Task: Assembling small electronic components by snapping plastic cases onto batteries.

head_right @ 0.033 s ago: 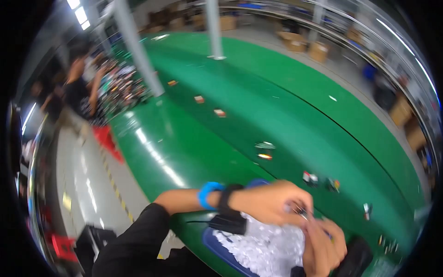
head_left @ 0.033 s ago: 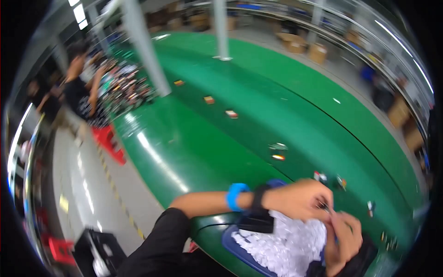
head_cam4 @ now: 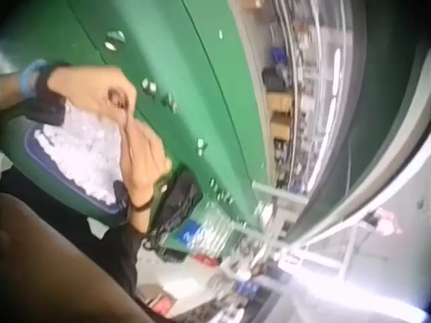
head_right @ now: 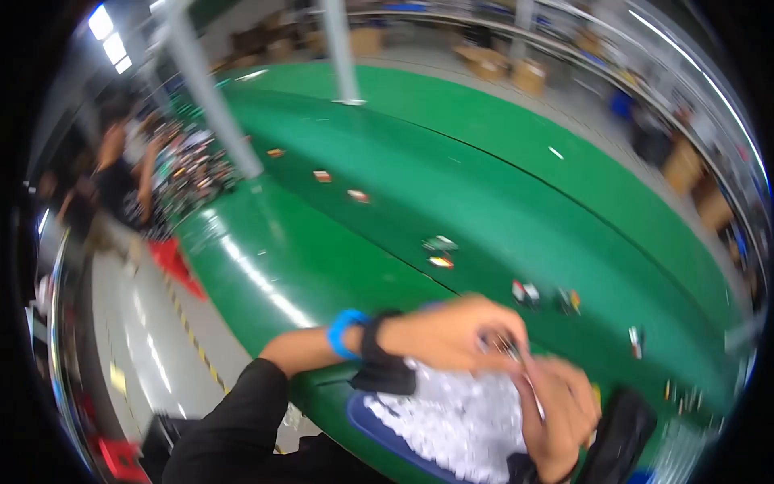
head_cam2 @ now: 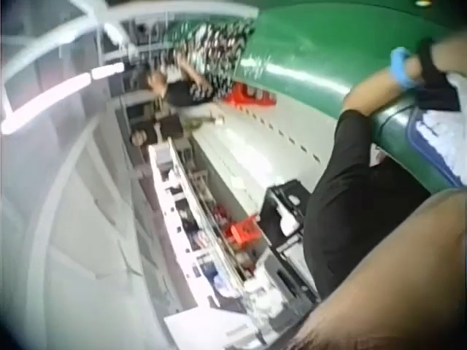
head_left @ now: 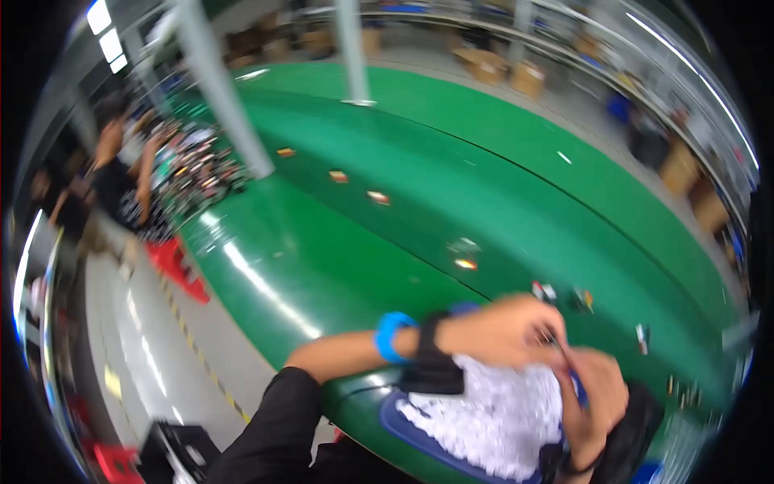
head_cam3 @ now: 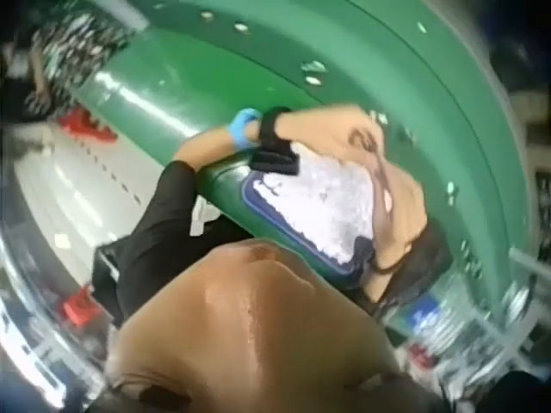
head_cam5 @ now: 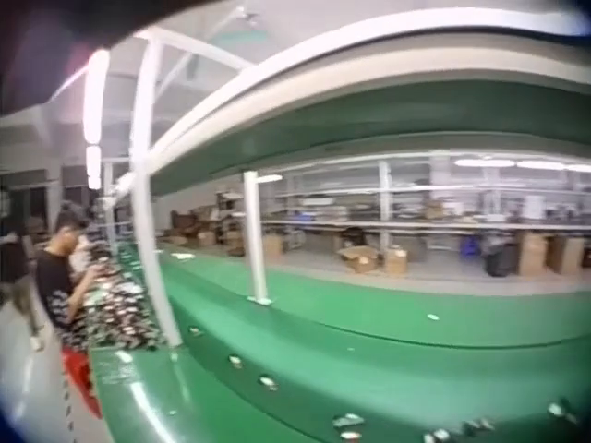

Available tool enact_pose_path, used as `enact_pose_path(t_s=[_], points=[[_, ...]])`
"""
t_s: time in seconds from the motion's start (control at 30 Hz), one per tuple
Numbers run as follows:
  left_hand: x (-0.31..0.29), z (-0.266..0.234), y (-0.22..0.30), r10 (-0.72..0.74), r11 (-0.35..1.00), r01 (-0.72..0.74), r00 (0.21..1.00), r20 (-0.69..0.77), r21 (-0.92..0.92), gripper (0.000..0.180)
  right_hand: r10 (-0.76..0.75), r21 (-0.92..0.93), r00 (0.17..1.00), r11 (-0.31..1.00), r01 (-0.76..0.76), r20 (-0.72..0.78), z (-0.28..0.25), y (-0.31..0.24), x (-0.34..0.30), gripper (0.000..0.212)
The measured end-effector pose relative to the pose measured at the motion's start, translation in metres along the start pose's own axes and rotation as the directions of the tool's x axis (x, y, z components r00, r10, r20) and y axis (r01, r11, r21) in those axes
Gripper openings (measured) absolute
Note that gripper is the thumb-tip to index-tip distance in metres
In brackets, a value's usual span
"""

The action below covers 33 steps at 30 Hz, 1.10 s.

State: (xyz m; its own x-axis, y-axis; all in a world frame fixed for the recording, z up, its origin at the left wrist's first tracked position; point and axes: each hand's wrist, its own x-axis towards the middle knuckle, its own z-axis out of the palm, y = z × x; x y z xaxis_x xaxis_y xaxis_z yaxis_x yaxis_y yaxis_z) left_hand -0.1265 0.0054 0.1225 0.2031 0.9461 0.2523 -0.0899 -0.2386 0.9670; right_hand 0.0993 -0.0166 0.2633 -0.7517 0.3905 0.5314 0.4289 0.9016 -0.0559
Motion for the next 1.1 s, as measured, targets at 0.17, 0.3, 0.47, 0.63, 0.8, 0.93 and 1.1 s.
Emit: enact_pose_path(t_s=[0.17, 0.3, 0.47, 0.63, 0.8, 0.93, 1.1], points=[[0.05, -0.048, 0.019, -0.038, 0.965, 0.059, 0.996, -0.083, 0.257, 0.02, 0.053, 0.049, 0.966, 0.998, -0.042, -0.254, 0.033, 0.004, -0.018, 0.029], [0.069, -0.178, -0.063, 0.135, 0.658, 0.21, 0.912, -0.387, 0.723, 0.031, 0.028, 0.058, 0.965, 0.998, -0.013, -0.26, 0.034, 0.001, -0.039, 0.023], [0.014, -0.236, -0.127, 0.287, 0.07, 0.425, 0.858, -0.427, 0.902, 0.042, -0.017, 0.053, 0.984, 0.998, 0.027, -0.179, 0.04, 0.0, -0.043, 0.012], [0.027, -0.194, -0.083, 0.073, 0.177, 0.228, 0.967, -0.244, 0.957, 0.05, 0.025, -0.017, 0.986, 0.999, -0.028, -0.164, 0.03, -0.009, -0.053, 0.012], [0.033, -0.153, -0.073, -0.138, 0.16, 0.053, 0.99, -0.03, 0.986, 0.052, 0.051, -0.01, 0.986, 0.999, -0.054, -0.156, 0.023, 0.002, -0.059, 0.014], [0.033, -0.18, -0.104, -0.18, 0.171, 0.13, 0.979, -0.099, 0.977, 0.04, 0.032, 0.0, 0.995, 0.999, -0.032, -0.095, 0.035, 0.015, -0.053, 0.018], [0.035, -0.166, -0.081, -0.148, 0.404, 0.041, 0.989, 0.02, 0.914, 0.034, 0.035, -0.01, 0.996, 0.999, -0.036, -0.078, 0.04, 0.026, -0.061, 0.022]])
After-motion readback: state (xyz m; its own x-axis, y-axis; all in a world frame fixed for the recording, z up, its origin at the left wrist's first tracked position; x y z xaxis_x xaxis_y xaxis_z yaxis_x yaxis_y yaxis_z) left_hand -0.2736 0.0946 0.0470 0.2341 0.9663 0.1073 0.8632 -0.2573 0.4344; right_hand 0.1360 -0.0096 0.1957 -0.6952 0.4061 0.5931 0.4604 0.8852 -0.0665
